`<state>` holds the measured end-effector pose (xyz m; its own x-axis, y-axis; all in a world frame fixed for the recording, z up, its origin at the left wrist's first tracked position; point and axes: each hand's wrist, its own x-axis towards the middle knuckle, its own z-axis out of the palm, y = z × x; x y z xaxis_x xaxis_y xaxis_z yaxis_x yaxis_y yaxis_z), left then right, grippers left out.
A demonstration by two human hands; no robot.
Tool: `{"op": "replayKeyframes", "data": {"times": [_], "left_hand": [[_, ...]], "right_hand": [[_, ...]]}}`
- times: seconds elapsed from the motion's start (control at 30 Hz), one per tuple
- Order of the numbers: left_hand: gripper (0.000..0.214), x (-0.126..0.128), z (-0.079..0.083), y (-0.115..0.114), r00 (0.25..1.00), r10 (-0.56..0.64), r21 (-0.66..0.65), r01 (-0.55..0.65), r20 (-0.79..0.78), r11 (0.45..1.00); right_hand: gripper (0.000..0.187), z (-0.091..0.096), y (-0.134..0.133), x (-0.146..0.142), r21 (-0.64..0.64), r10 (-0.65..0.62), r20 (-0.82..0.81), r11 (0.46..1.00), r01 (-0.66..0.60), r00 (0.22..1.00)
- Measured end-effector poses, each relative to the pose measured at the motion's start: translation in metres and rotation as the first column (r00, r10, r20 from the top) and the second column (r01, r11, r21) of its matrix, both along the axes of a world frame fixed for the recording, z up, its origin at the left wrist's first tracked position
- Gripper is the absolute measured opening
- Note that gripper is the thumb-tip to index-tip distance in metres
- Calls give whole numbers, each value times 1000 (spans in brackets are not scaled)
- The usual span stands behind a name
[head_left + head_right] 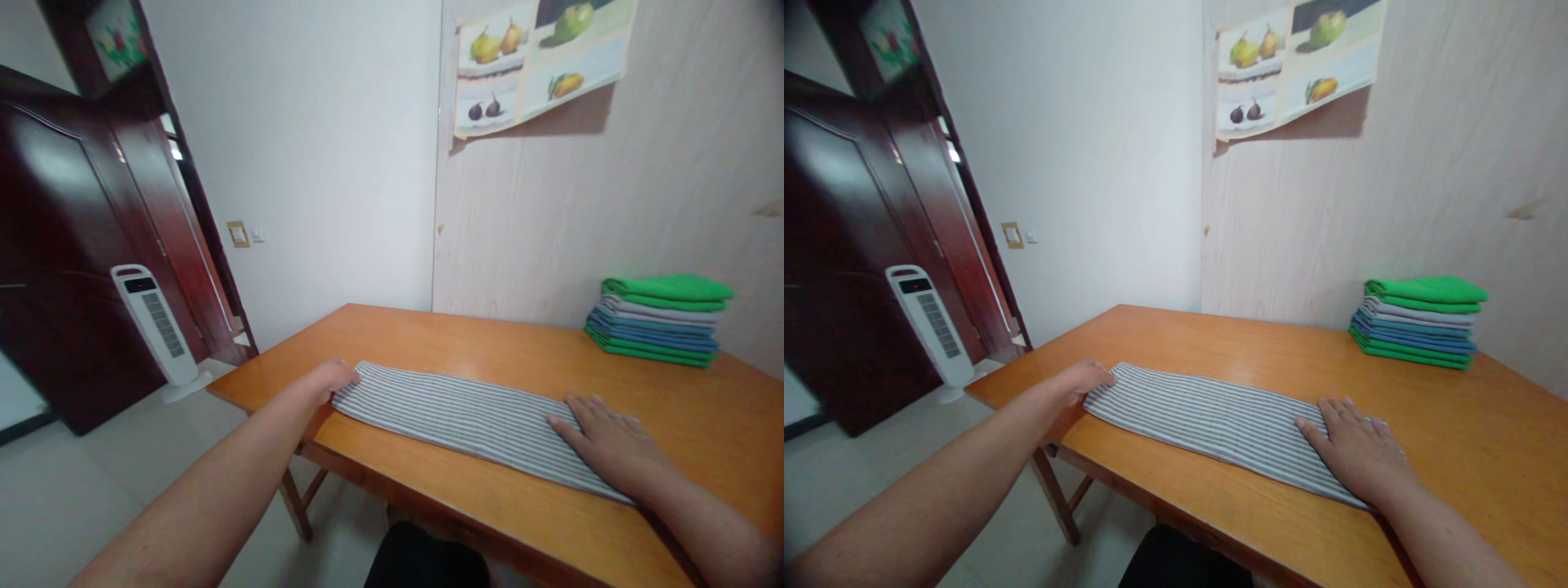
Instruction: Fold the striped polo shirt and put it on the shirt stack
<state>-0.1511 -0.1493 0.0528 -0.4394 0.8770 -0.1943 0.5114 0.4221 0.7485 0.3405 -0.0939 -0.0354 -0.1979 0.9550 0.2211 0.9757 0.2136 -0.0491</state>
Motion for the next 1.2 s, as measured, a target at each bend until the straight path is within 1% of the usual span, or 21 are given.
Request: {"op": "replayKeyframes", "data": {"times": [0.17, 0.3, 0.43, 0.53, 0.63, 0.73, 0.83, 0.93, 1.07, 1.2], "left_hand": [[20, 2, 1, 0, 975, 9, -26, -3, 224, 1000], [21, 4, 7, -1, 950, -15, -32, 27, 310, 999], [19, 10, 23, -1, 947, -89, 19, 87, 308, 996], [18, 22, 38, 0, 948, -170, 72, 156, 270, 985], [16, 42, 51, 3, 944, -252, 113, 232, 211, 966], [15, 68, 56, 5, 939, -317, 141, 298, 136, 944], [10, 96, 52, 6, 935, -351, 177, 337, 51, 925], [10, 120, 42, 8, 927, -375, 191, 373, -30, 908], [11, 140, 21, 14, 905, -406, 175, 423, -126, 889], [10, 152, -1, 19, 887, -414, 171, 449, -205, 877]], "right_hand": [[85, 0, 1, -1, 17, 7, -2, 1000, -7, 1000], [86, 3, -2, -3, 4, -3, -3, 1000, 3, 1000], [85, 5, -3, -5, -8, -1, -14, 1000, 1, 1000], [86, 5, -3, -5, -4, 3, -27, 1000, -4, 1000], [88, 5, -3, -5, -12, -4, -28, 1000, 3, 1000], [88, 7, -5, -6, -23, -11, -27, 1000, 10, 1000], [88, 9, -6, -8, -26, -13, -27, 1000, 13, 1000], [87, 10, -7, -9, -32, -19, -33, 999, 18, 999], [86, 12, -9, -11, -44, -24, -46, 999, 22, 999], [85, 14, -10, -13, -52, -37, -40, 998, 35, 999]]}}
